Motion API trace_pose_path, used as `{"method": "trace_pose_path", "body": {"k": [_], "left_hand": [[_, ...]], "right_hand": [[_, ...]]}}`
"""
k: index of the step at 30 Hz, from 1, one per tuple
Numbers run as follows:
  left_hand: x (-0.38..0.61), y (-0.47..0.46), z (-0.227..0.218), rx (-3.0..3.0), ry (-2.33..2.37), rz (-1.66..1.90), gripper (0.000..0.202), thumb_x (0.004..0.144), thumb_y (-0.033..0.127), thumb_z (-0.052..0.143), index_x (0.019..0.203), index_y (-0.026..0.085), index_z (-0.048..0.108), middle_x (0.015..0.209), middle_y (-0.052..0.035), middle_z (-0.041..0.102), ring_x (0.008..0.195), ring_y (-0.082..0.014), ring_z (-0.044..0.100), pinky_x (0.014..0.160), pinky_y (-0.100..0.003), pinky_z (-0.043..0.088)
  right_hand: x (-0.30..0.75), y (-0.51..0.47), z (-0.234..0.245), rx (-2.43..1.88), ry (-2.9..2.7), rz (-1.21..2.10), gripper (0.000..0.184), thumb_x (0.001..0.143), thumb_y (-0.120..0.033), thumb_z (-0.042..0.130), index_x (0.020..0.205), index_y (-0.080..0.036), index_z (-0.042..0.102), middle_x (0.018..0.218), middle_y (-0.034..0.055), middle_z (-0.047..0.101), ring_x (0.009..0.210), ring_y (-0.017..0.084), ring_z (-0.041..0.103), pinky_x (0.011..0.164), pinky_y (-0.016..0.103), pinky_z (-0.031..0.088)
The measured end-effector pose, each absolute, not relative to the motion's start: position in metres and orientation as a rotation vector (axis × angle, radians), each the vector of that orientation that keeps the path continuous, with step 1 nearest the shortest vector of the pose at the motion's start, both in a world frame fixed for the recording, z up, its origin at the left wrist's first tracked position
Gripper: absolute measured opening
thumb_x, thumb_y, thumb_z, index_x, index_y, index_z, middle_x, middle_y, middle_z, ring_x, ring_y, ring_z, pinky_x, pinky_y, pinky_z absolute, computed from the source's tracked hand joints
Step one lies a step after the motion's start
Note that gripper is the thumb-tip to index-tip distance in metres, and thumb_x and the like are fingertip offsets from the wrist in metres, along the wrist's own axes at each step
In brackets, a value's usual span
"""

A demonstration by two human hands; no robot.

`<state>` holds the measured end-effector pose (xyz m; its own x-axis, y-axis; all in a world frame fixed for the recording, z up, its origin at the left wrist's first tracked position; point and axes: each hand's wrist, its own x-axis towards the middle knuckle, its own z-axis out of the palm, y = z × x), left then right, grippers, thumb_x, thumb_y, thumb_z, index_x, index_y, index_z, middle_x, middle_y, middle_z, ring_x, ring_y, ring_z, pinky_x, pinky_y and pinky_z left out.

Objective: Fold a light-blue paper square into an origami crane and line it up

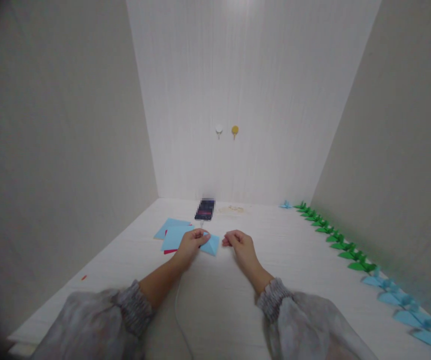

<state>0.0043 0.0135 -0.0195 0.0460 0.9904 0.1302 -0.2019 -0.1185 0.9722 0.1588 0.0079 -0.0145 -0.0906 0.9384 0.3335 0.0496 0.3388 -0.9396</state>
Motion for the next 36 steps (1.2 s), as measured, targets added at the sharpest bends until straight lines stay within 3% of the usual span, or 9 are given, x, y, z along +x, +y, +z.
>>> {"method": "trace_pose_path", "body": {"k": [4, 9, 14, 22, 29, 36], "left_hand": [[0.009, 0.010, -0.017, 1.228, 0.944, 1.293, 0.018, 0.052, 0.028, 0.063, 0.059, 0.012, 0.057, 0.050, 0.0006, 0.056, 0.046, -0.0097, 0.048, 0.049, -0.021, 0.035], [0.013, 0.004, -0.014, 1.194, 0.862, 1.223, 0.024, 0.052, 0.029, 0.064, 0.067, 0.012, 0.057, 0.057, -0.0013, 0.060, 0.051, -0.0111, 0.053, 0.053, -0.023, 0.039], [0.013, 0.004, -0.017, 1.149, 0.811, 1.171, 0.034, 0.046, 0.023, 0.069, 0.075, 0.011, 0.055, 0.065, -0.0034, 0.061, 0.056, -0.0124, 0.056, 0.057, -0.024, 0.042], [0.009, 0.005, -0.018, 1.146, 0.741, 1.233, 0.037, 0.050, 0.019, 0.068, 0.081, 0.013, 0.049, 0.061, -0.0009, 0.059, 0.055, -0.0126, 0.056, 0.058, -0.027, 0.043], [0.011, 0.005, -0.016, 1.209, 0.859, 1.190, 0.024, 0.058, 0.032, 0.060, 0.069, 0.011, 0.055, 0.056, -0.0003, 0.056, 0.048, -0.0081, 0.048, 0.049, -0.020, 0.035], [0.010, 0.007, -0.018, 1.255, 0.867, 1.192, 0.018, 0.053, 0.027, 0.063, 0.057, 0.011, 0.056, 0.046, 0.0039, 0.050, 0.043, -0.0049, 0.039, 0.045, -0.019, 0.027]], "right_hand": [[0.153, 0.006, -0.020, -0.981, -1.587, 1.006, 0.023, 0.064, -0.036, 0.054, 0.071, -0.015, 0.055, 0.055, -0.0009, 0.055, 0.049, 0.010, 0.049, 0.047, 0.020, 0.038], [0.152, 0.010, -0.031, -1.090, -1.706, 0.897, 0.024, 0.064, -0.037, 0.053, 0.056, -0.014, 0.053, 0.043, -0.0051, 0.044, 0.040, 0.007, 0.038, 0.038, 0.017, 0.028], [0.158, 0.014, -0.030, -1.020, -1.549, 1.009, 0.020, 0.065, -0.035, 0.053, 0.062, -0.015, 0.055, 0.049, -0.0025, 0.051, 0.044, 0.009, 0.044, 0.042, 0.019, 0.033], [0.158, 0.013, -0.028, -0.989, -1.511, 1.072, 0.023, 0.066, -0.036, 0.052, 0.066, -0.014, 0.056, 0.055, 0.0004, 0.056, 0.049, 0.012, 0.048, 0.049, 0.022, 0.037], [0.156, 0.009, -0.028, -1.013, -1.618, 1.122, 0.021, 0.063, -0.035, 0.055, 0.061, -0.014, 0.054, 0.049, -0.0035, 0.050, 0.044, 0.008, 0.042, 0.044, 0.019, 0.032], [0.153, 0.010, -0.033, -0.997, -1.666, 1.159, 0.023, 0.065, -0.035, 0.053, 0.056, -0.013, 0.053, 0.046, -0.0043, 0.044, 0.044, 0.007, 0.038, 0.044, 0.018, 0.030]]}}
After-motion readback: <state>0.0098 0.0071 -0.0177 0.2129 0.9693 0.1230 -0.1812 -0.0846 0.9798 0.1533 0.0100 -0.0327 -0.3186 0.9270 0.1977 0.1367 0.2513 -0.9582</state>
